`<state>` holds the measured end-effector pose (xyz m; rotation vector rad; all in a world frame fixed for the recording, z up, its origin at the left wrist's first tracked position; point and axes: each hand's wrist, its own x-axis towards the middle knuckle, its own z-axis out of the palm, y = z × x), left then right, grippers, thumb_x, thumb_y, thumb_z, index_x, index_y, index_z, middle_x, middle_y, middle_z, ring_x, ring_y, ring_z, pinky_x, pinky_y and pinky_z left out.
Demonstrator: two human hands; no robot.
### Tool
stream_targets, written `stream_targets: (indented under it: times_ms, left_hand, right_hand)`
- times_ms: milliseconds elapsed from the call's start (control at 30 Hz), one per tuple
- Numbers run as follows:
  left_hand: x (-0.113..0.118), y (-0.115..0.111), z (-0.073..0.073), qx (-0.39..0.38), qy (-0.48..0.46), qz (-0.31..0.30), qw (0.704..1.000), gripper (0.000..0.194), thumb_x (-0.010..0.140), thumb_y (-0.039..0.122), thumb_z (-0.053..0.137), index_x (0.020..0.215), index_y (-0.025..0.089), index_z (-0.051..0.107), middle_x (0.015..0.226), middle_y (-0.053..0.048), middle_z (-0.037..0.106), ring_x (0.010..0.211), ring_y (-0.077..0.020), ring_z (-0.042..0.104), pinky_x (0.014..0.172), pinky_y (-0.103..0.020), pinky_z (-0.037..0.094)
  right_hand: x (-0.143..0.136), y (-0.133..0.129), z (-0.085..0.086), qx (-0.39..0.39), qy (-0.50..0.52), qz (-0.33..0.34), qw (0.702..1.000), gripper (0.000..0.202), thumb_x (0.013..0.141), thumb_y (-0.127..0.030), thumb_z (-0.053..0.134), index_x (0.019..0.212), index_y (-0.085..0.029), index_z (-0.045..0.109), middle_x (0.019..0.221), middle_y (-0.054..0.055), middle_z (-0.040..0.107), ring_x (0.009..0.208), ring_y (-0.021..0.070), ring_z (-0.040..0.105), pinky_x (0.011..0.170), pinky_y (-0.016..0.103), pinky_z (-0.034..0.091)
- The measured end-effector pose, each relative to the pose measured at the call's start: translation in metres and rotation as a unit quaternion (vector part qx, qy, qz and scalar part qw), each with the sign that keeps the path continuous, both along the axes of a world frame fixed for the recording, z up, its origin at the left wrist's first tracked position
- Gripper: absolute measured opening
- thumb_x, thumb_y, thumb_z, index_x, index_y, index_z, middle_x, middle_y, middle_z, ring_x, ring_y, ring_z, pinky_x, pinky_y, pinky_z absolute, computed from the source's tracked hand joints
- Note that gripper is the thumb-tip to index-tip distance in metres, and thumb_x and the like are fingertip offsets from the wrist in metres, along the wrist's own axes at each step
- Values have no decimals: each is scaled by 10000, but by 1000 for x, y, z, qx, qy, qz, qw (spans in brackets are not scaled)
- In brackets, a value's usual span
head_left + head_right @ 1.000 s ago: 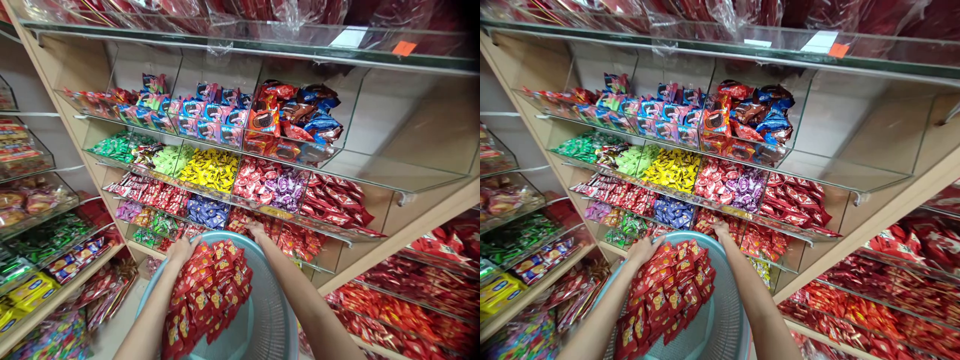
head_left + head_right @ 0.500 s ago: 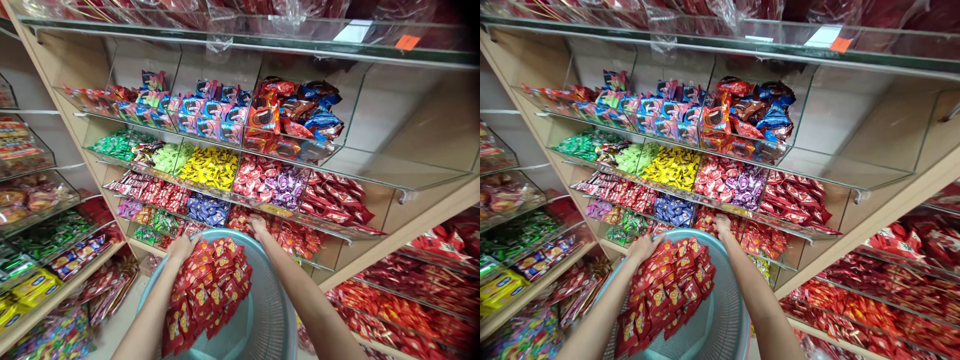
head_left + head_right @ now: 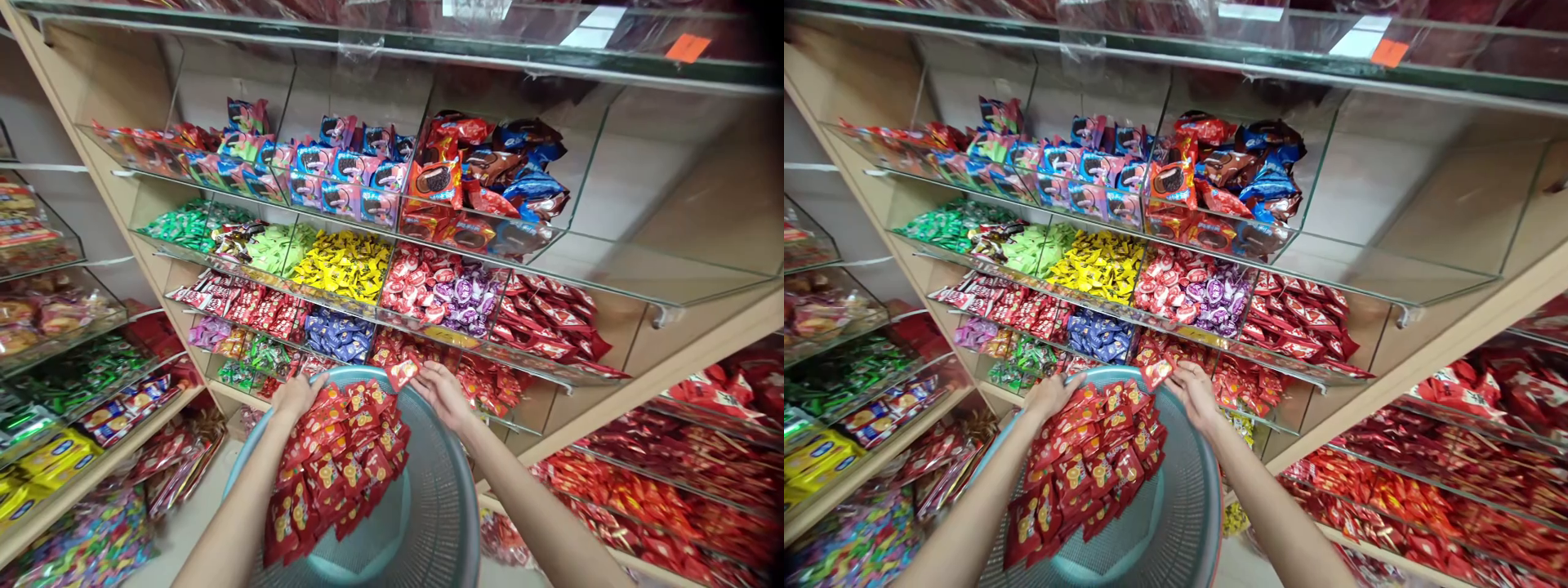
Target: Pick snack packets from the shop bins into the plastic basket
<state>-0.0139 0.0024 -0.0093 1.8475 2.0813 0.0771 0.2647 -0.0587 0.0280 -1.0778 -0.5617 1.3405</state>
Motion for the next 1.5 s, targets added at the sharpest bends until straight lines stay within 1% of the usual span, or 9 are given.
stream_targets:
  times_ms: [133, 267, 500, 633, 833, 967, 1033, 1233, 1500]
  left_hand:
    - [0, -1, 2, -3, 3, -5, 1000, 827, 645, 747, 94, 953, 150, 576, 935, -169, 595, 880, -314, 544, 733, -410, 395]
    - [1, -2, 3, -8, 6, -3, 1000, 826, 648, 745, 89, 945, 148, 578, 932, -167, 596, 877, -317, 544, 731, -412, 394]
    - [1, -3, 3, -5, -4, 2, 1000, 822, 652, 741, 101, 968, 147, 573, 954, -167, 589, 891, -321, 537, 744, -414, 390]
    - [0, -3, 2, 2, -14, 0, 1000, 809, 659, 733, 112, 962, 144, 577, 963, -166, 587, 893, -321, 535, 744, -413, 391]
    - [0, -3, 2, 1, -7, 0, 1000, 784, 672, 716, 131, 963, 142, 579, 951, -164, 592, 892, -318, 536, 737, -411, 392]
    - [0, -3, 2, 1, -11, -1, 1000, 784, 667, 723, 123, 945, 153, 582, 948, -159, 594, 891, -314, 538, 735, -411, 392]
    - [0, -3, 2, -2, -11, 2, 1000, 786, 660, 731, 125, 943, 157, 582, 954, -158, 593, 892, -310, 539, 737, -408, 393]
    - [1, -2, 4, -8, -12, 5, 1000, 797, 656, 735, 129, 954, 150, 580, 955, -167, 592, 894, -314, 539, 740, -414, 393]
    - [2, -3, 3, -5, -7, 10, 1000, 826, 634, 759, 127, 985, 158, 572, 959, -163, 590, 895, -315, 538, 745, -410, 393]
  right_hand:
    - [-15, -54, -6, -79, -48, 87, 992, 226, 596, -162, 628, 783, -191, 505, 693, -27, 563, 682, 106, 573, 715, 307, 504]
    - [-28, -78, -21, -142, -51, 118, 982, 241, 563, -177, 650, 748, -176, 494, 684, -22, 562, 665, 105, 571, 680, 283, 500]
    - [-44, -76, -40, -161, -21, 103, 981, 269, 527, -161, 650, 727, -181, 471, 641, -40, 540, 625, 95, 569, 665, 265, 499]
    - [-52, -77, -40, -183, -21, 87, 979, 264, 517, -134, 627, 707, -182, 451, 637, -41, 539, 596, 85, 563, 625, 240, 492]
    - [-60, -80, -41, -201, -27, 83, 976, 233, 521, -138, 601, 692, -180, 448, 627, -34, 543, 603, 87, 569, 650, 239, 492]
    - [-62, -80, -52, -193, -117, 105, 968, 254, 510, -154, 626, 704, -180, 463, 546, -59, 504, 500, 85, 521, 465, 217, 467]
    - [-62, -79, -57, -185, -141, 119, 965, 274, 498, -159, 651, 697, -176, 464, 520, -63, 494, 460, 86, 509, 419, 211, 442]
    - [-63, -78, -55, -174, -79, 121, 974, 310, 514, -180, 698, 719, -172, 466, 567, -42, 533, 541, 112, 585, 577, 272, 502]
    - [-57, -80, -52, -186, -114, 121, 968, 392, 508, -307, 714, 747, -175, 432, 575, -51, 530, 516, 104, 580, 535, 239, 488]
